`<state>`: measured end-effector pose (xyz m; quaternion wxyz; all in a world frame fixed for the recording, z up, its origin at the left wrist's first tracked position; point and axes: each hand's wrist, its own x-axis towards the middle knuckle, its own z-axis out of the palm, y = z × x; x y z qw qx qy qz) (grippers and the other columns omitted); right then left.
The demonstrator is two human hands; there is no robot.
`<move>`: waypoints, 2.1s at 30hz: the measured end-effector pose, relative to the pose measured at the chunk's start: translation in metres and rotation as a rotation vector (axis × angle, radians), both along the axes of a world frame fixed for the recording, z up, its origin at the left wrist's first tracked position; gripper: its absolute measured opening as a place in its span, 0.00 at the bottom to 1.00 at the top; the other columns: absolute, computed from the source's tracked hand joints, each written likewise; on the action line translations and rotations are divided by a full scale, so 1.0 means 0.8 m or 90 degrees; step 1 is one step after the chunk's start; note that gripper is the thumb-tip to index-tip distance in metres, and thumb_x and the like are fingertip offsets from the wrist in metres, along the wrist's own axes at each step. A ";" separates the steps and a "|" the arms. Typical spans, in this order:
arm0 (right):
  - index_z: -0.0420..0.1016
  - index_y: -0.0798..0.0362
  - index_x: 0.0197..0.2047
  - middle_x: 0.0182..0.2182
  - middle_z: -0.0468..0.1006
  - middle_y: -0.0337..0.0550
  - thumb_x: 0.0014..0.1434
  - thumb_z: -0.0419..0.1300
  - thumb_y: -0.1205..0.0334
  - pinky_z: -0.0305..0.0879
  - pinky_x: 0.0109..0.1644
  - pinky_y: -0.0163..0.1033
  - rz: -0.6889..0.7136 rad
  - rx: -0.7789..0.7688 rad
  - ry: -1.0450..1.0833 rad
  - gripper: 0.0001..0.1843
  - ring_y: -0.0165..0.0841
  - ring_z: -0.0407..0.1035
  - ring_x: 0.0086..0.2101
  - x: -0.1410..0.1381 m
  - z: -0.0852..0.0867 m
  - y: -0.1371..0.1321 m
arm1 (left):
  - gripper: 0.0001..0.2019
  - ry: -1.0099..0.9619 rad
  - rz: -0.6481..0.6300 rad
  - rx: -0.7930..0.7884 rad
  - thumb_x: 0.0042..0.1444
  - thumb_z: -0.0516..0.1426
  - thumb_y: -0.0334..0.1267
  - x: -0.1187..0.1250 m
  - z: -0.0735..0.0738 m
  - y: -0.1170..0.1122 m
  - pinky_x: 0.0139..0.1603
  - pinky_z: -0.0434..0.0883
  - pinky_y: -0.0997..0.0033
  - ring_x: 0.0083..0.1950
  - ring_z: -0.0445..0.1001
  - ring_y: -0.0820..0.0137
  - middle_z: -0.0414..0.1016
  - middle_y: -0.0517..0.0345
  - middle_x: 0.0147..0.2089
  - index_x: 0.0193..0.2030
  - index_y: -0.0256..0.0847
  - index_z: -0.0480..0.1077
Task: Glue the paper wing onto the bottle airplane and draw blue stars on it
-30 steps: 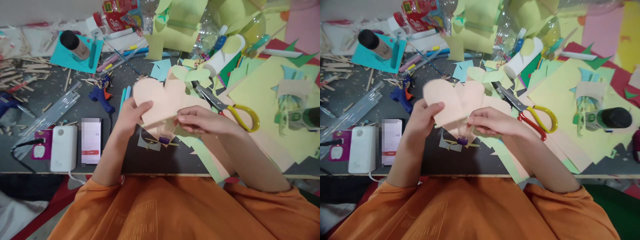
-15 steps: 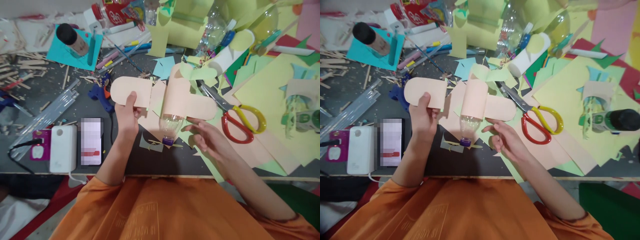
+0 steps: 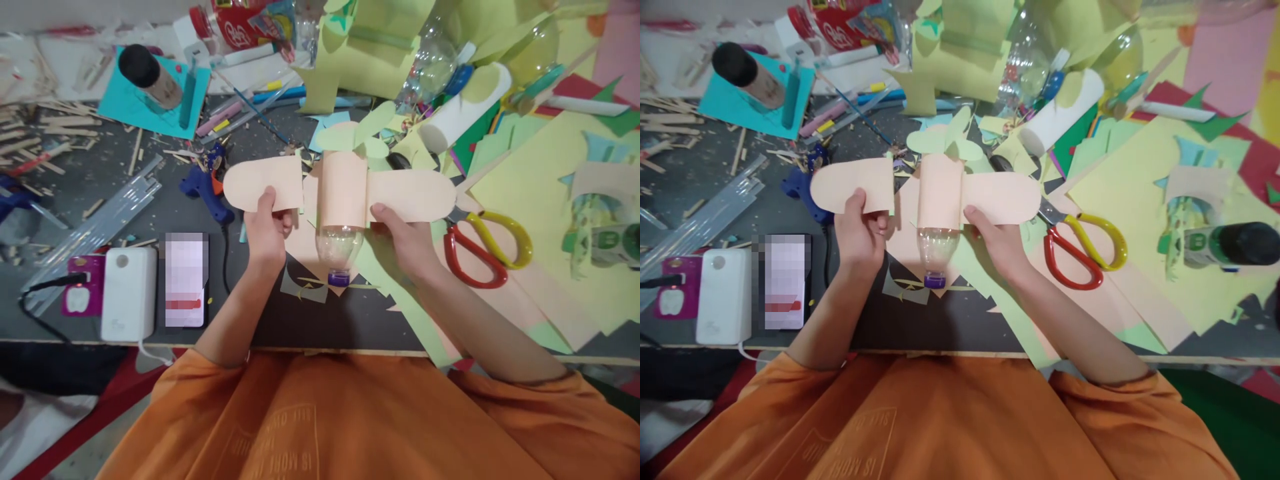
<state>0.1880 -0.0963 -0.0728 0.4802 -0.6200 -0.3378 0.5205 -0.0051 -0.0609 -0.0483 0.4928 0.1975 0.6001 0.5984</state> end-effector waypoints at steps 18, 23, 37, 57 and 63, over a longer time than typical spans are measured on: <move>0.76 0.47 0.30 0.28 0.79 0.45 0.51 0.69 0.35 0.79 0.49 0.52 0.001 0.078 -0.056 0.24 0.46 0.78 0.45 0.004 -0.005 0.001 | 0.20 0.000 -0.075 0.037 0.48 0.66 0.39 0.009 0.003 -0.028 0.15 0.55 0.79 0.13 0.55 0.82 0.57 0.68 0.13 0.16 0.43 0.60; 0.78 0.49 0.31 0.30 0.80 0.47 0.51 0.70 0.36 0.79 0.48 0.52 0.016 0.066 -0.039 0.23 0.47 0.78 0.46 0.003 -0.003 0.001 | 0.10 0.024 -0.085 0.091 0.49 0.67 0.40 0.007 -0.019 -0.026 0.18 0.63 0.79 0.17 0.63 0.80 0.67 0.65 0.19 0.26 0.41 0.70; 0.78 0.49 0.33 0.31 0.80 0.45 0.49 0.70 0.37 0.79 0.44 0.50 0.012 0.045 -0.006 0.23 0.43 0.76 0.40 0.000 -0.004 0.000 | 0.09 0.123 -0.001 0.101 0.42 0.67 0.42 0.008 -0.030 -0.029 0.44 0.81 0.72 0.39 0.82 0.69 0.84 0.54 0.37 0.29 0.43 0.75; 0.78 0.48 0.40 0.38 0.84 0.47 0.51 0.69 0.37 0.80 0.44 0.46 0.038 0.074 -0.038 0.24 0.42 0.79 0.43 -0.003 0.004 -0.001 | 0.16 0.120 -0.036 0.074 0.42 0.69 0.47 0.011 -0.036 -0.031 0.42 0.82 0.70 0.44 0.83 0.64 0.83 0.51 0.39 0.35 0.40 0.77; 0.79 0.48 0.38 0.37 0.84 0.47 0.51 0.69 0.39 0.81 0.44 0.48 0.030 0.076 -0.036 0.22 0.43 0.79 0.43 -0.002 0.003 -0.001 | 0.17 0.105 -0.044 0.082 0.42 0.69 0.47 0.012 -0.035 -0.031 0.41 0.82 0.69 0.43 0.82 0.64 0.83 0.49 0.41 0.36 0.39 0.77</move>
